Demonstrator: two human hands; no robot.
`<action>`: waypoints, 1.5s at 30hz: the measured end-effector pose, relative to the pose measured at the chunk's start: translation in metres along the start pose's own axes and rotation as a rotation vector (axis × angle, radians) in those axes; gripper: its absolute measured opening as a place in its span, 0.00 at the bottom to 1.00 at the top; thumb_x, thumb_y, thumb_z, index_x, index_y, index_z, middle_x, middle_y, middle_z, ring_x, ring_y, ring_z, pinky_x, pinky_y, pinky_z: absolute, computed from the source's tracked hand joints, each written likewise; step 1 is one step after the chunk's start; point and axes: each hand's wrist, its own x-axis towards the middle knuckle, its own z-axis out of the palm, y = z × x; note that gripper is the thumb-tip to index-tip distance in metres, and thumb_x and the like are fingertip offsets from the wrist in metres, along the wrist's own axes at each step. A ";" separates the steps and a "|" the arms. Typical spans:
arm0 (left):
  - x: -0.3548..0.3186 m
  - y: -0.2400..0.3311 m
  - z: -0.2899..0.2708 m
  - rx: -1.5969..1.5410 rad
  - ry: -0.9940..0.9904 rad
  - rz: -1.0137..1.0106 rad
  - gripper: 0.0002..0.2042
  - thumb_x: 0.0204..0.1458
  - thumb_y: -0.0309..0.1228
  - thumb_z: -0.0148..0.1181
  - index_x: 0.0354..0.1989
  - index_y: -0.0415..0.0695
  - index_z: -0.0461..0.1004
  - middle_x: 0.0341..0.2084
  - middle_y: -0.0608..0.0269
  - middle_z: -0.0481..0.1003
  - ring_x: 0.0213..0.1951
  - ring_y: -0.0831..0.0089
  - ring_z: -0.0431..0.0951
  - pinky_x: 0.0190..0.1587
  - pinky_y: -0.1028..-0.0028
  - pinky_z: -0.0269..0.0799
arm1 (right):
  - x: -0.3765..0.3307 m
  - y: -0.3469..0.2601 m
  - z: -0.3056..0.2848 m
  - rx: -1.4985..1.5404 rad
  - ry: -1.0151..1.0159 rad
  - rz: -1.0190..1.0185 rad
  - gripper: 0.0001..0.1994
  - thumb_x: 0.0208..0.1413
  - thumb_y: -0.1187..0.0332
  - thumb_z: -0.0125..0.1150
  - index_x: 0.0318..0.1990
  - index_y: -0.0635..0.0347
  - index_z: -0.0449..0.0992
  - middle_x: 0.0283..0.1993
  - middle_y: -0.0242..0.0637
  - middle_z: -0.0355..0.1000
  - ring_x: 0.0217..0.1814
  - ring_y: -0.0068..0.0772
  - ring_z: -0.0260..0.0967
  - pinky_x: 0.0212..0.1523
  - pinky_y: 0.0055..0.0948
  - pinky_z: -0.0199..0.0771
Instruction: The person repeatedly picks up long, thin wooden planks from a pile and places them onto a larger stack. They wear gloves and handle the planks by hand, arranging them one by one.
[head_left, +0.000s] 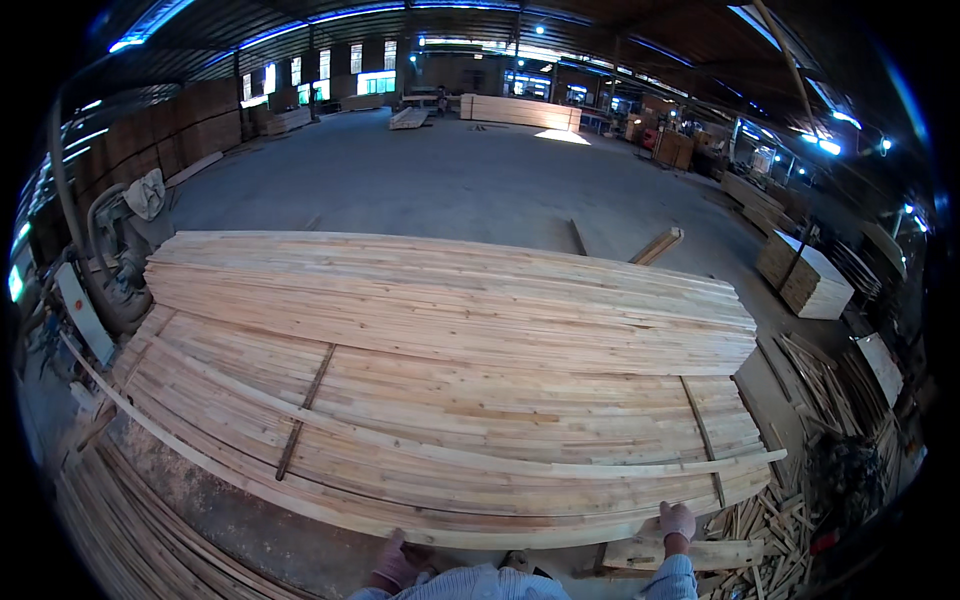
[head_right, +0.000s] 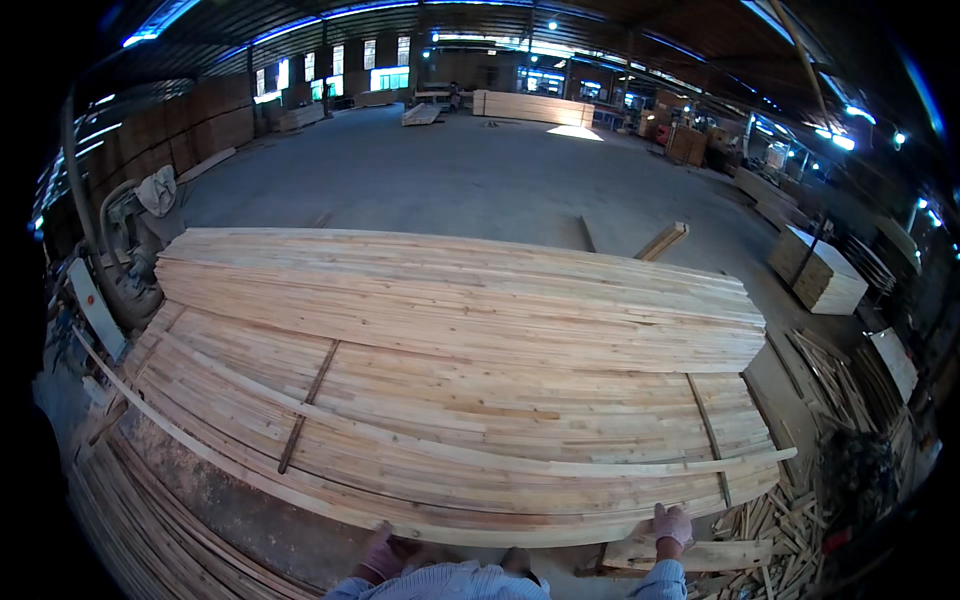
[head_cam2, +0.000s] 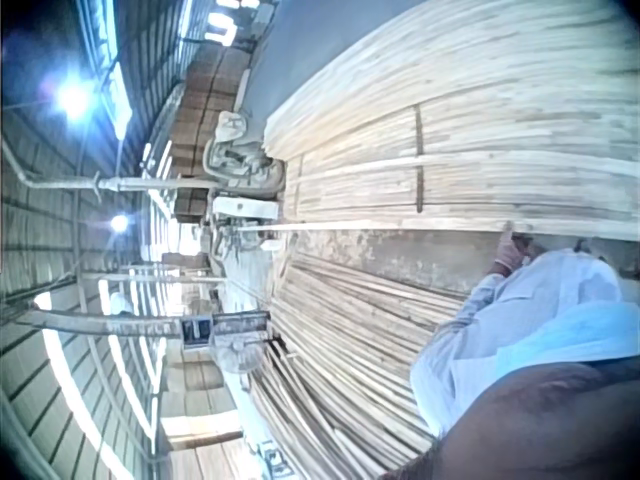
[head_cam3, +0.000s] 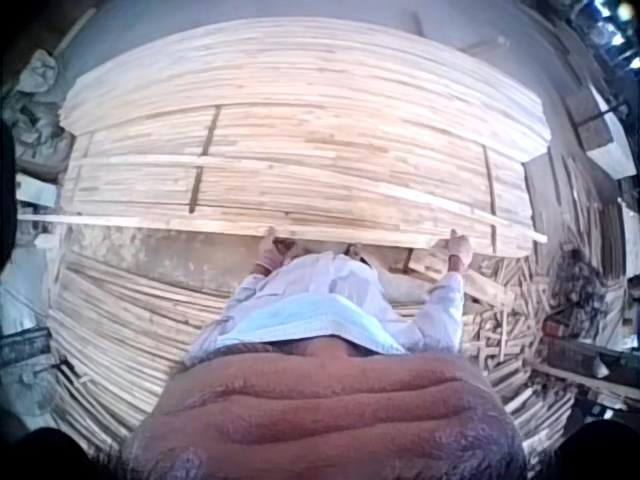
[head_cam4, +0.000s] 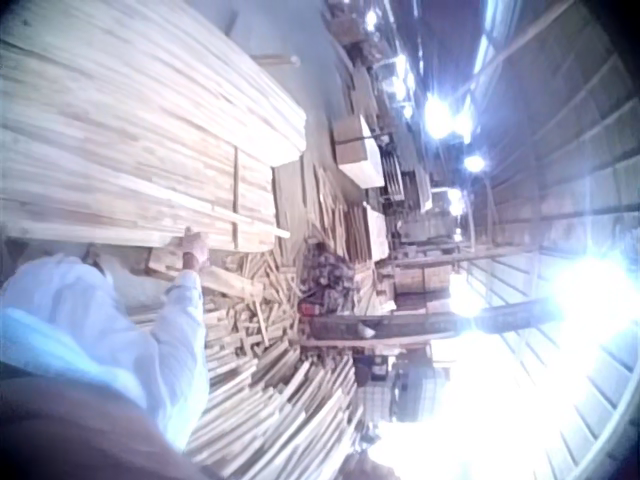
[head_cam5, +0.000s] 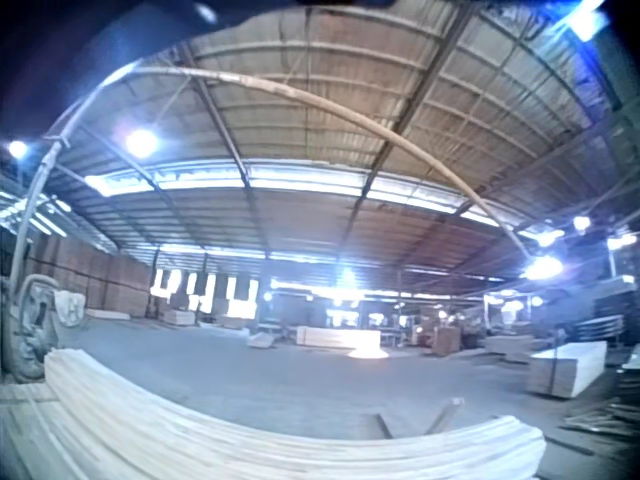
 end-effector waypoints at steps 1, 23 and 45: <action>0.003 0.008 -0.006 0.023 -0.023 0.021 0.20 0.63 0.47 0.46 0.53 0.46 0.69 0.43 0.49 0.77 0.45 0.51 0.78 0.48 0.44 0.73 | -0.005 -0.006 0.006 -0.010 -0.009 -0.050 0.31 0.56 0.40 0.49 0.48 0.61 0.78 0.51 0.54 0.74 0.54 0.52 0.72 0.55 0.45 0.71; 0.008 0.000 -0.013 -0.037 -0.221 -0.162 0.27 0.54 0.56 0.52 0.54 0.49 0.72 0.51 0.59 0.75 0.54 0.62 0.72 0.57 0.51 0.65 | -0.224 -0.188 0.175 0.436 -0.789 -1.046 0.32 0.60 0.43 0.50 0.63 0.58 0.66 0.57 0.53 0.71 0.61 0.50 0.67 0.62 0.38 0.64; 0.061 0.090 -0.227 0.012 0.336 -0.043 0.24 0.57 0.59 0.44 0.43 0.51 0.71 0.42 0.64 0.75 0.44 0.62 0.74 0.49 0.51 0.66 | -0.117 -0.013 0.268 -0.015 -0.830 -0.212 0.33 0.58 0.40 0.45 0.51 0.63 0.77 0.56 0.55 0.72 0.61 0.56 0.66 0.60 0.45 0.63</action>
